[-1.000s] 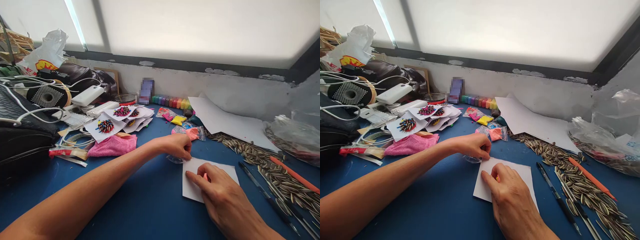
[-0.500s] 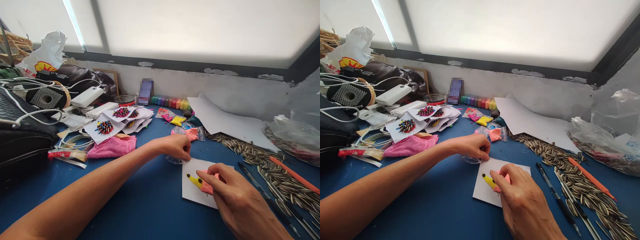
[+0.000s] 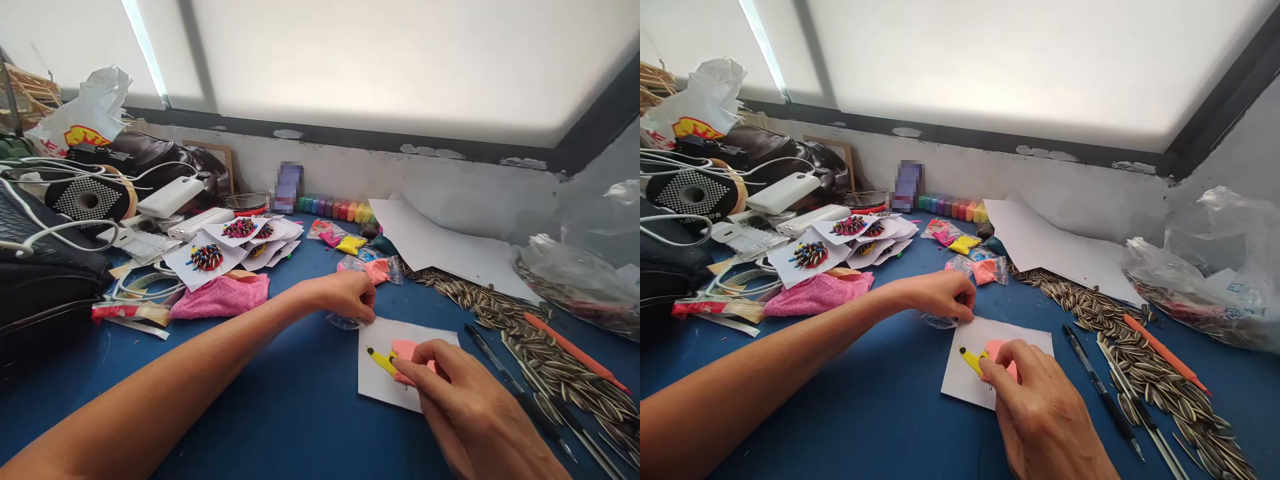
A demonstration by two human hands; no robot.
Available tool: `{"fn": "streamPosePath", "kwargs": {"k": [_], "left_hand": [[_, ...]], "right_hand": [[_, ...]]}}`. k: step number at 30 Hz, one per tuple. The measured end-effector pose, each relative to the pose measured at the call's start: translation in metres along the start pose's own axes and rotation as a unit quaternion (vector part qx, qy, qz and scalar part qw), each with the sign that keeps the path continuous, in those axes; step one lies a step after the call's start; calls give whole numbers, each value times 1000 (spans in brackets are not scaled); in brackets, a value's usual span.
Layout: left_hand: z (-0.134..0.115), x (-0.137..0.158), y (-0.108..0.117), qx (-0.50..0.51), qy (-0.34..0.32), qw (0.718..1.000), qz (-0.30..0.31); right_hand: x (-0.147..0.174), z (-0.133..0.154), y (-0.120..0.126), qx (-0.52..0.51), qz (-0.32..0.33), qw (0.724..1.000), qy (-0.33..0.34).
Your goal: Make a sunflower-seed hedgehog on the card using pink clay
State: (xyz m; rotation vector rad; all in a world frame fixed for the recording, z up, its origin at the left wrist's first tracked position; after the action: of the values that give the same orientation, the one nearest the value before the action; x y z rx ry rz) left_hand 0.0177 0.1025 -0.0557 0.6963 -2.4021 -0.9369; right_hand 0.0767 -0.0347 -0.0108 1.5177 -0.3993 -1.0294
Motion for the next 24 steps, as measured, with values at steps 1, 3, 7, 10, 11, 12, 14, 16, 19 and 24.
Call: {"fn": "streamPosePath", "kwargs": {"k": [1, 3, 7, 10, 11, 12, 14, 16, 19, 24], "left_hand": [[-1, 1, 0, 0, 3, 1000, 0], [-2, 2, 1, 0, 9, 1000, 2], [-1, 2, 0, 10, 10, 1000, 4], [1, 1, 0, 19, 2, 1000, 3], [2, 1, 0, 22, 0, 1000, 4], [3, 1, -1, 25, -2, 1000, 6], [2, 2, 0, 31, -5, 999, 6], [-2, 3, 7, 37, -10, 999, -23], [-13, 8, 25, 60, -16, 993, -101], [-47, 13, 15, 169, -61, 982, -61]], "right_hand": [[-1, -1, 1, 2, -7, 1000, 1], [-4, -4, 5, 11, -19, 1000, 2], [-10, -15, 16, 44, -41, 998, -19], [-10, -16, 17, 31, -44, 998, -21], [-8, -16, 16, 21, -46, 999, -22], [-6, -17, 15, 11, -48, 998, -24], [-3, -19, 13, -2, -50, 998, -35], [0, -22, 14, -7, -53, 997, -51], [3, -28, 17, -22, -65, 995, -71], [7, -45, 17, -103, -45, 983, -146]]}}
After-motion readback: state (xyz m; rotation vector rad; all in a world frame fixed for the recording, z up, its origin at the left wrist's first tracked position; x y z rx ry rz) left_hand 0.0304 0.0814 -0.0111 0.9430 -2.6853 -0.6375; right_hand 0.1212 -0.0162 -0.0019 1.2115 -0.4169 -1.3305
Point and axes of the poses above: each hand's wrist, its own x-axis away from the middle knuckle, its own y-axis out of the back of the hand, z = x × y, the point moved 10 cm from there along -x, towards the middle knuckle
